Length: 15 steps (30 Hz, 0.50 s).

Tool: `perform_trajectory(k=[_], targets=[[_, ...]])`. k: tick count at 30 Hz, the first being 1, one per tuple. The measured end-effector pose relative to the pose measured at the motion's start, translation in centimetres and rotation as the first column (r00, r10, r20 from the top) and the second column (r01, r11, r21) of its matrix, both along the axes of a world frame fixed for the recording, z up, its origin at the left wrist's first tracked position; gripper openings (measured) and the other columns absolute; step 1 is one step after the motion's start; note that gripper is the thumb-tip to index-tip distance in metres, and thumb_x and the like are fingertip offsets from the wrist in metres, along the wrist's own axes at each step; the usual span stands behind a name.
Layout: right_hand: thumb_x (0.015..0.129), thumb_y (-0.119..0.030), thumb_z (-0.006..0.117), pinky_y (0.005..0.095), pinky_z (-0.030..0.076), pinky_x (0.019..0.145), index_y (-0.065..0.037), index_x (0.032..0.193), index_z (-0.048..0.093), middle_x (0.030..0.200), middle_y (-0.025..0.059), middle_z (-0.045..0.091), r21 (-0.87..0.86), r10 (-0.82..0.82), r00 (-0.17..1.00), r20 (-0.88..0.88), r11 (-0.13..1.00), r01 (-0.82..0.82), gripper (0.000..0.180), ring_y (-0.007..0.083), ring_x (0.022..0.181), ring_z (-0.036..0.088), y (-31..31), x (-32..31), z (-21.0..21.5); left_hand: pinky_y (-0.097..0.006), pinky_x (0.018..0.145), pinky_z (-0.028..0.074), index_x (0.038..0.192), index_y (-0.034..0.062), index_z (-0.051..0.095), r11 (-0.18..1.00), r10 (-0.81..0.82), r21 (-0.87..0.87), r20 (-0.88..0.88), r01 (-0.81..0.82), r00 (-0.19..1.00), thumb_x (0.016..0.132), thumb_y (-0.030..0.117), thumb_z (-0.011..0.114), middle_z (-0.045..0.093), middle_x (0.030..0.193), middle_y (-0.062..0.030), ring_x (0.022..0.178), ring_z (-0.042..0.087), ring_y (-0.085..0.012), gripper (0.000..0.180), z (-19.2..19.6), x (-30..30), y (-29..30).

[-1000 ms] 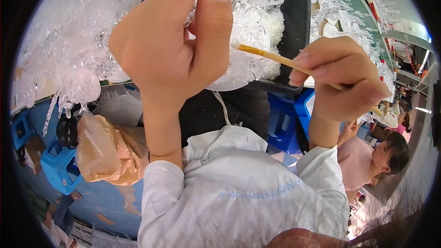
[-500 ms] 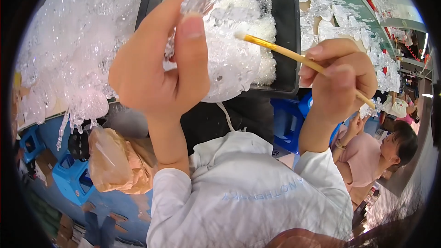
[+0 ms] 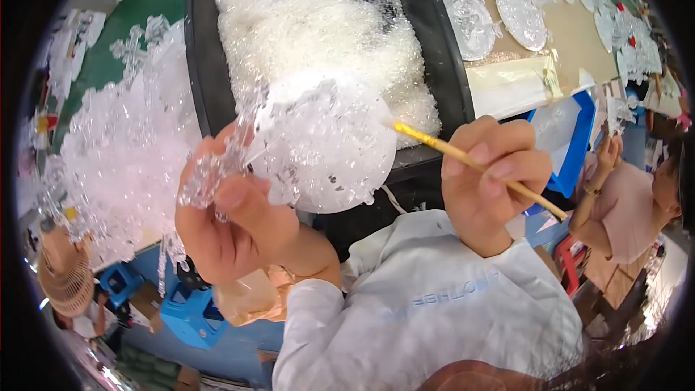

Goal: Assembling decorative clear plastic fixture components using a brush to apply adhesive and connecting pieces together.

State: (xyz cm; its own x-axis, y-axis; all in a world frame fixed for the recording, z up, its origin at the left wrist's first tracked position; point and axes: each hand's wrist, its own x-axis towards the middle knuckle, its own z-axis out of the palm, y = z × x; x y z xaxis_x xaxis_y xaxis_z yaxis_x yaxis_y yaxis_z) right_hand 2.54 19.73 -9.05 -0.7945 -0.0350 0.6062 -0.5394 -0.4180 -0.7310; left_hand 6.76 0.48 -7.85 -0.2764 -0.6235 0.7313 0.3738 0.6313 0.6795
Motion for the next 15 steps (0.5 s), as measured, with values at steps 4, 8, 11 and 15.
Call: perform_trajectory(k=[4, 8, 11, 15], targets=[[0.084, 0.001, 0.052, 0.0276, 0.054, 0.054, 0.000, 0.090, 0.054, 0.095, 0.0172, 0.055, 0.121, -0.009, 0.993, -0.119, 0.992, 0.023, 0.007, 0.0182, 0.059, 0.060, 0.3, -0.5, -0.3, -0.022, 0.045, 0.040, 0.093, -0.0113, 0.061, 0.992, 0.123, -0.022, 0.063, -0.122, 0.990, 0.093, 0.027, 0.061, 0.067, 0.069, -0.0208, 0.046, 0.049, -0.0101, 0.038, 0.3, -0.3, 0.5], [0.086, -0.001, 0.052, 0.0266, 0.053, 0.054, 0.000, 0.090, 0.054, 0.093, 0.0168, 0.055, 0.301, -0.038, 0.995, -0.093, 0.951, 0.065, 0.005, 0.0185, 0.062, 0.061, 0.0, -0.5, 0.8, -0.022, 0.044, 0.040, 0.093, -0.0113, 0.060, 0.995, 0.097, -0.040, 0.033, -0.096, 0.995, 0.093, 0.025, 0.061, 0.067, 0.069, -0.0213, 0.045, 0.049, -0.0106, 0.037, 0.5, -0.5, 0.5], [0.085, 0.000, 0.052, 0.0264, 0.053, 0.054, 0.001, 0.088, 0.055, 0.091, 0.0167, 0.056, 0.289, -0.043, 0.997, -0.068, 0.955, 0.061, 0.004, 0.0184, 0.062, 0.061, -0.3, -0.5, 0.3, -0.022, 0.044, 0.039, 0.092, -0.0115, 0.060, 0.991, 0.124, -0.053, 0.002, -0.124, 0.992, 0.093, 0.025, 0.061, 0.066, 0.070, -0.0224, 0.045, 0.049, -0.0107, 0.037, 0.4, -0.5, 0.4], [0.090, -0.006, 0.051, 0.0270, 0.050, 0.049, 0.001, 0.087, 0.052, 0.092, 0.0173, 0.054, 0.336, -0.002, 0.997, -0.083, 0.941, 0.030, 0.007, 0.0189, 0.058, 0.057, -0.3, -0.6, 0.8, -0.022, 0.044, 0.040, 0.091, -0.0116, 0.060, 0.992, 0.104, -0.067, 0.004, -0.104, 0.995, 0.093, 0.025, 0.062, 0.066, 0.070, -0.0233, 0.045, 0.049, -0.0108, 0.036, 0.4, -0.5, 0.3]])
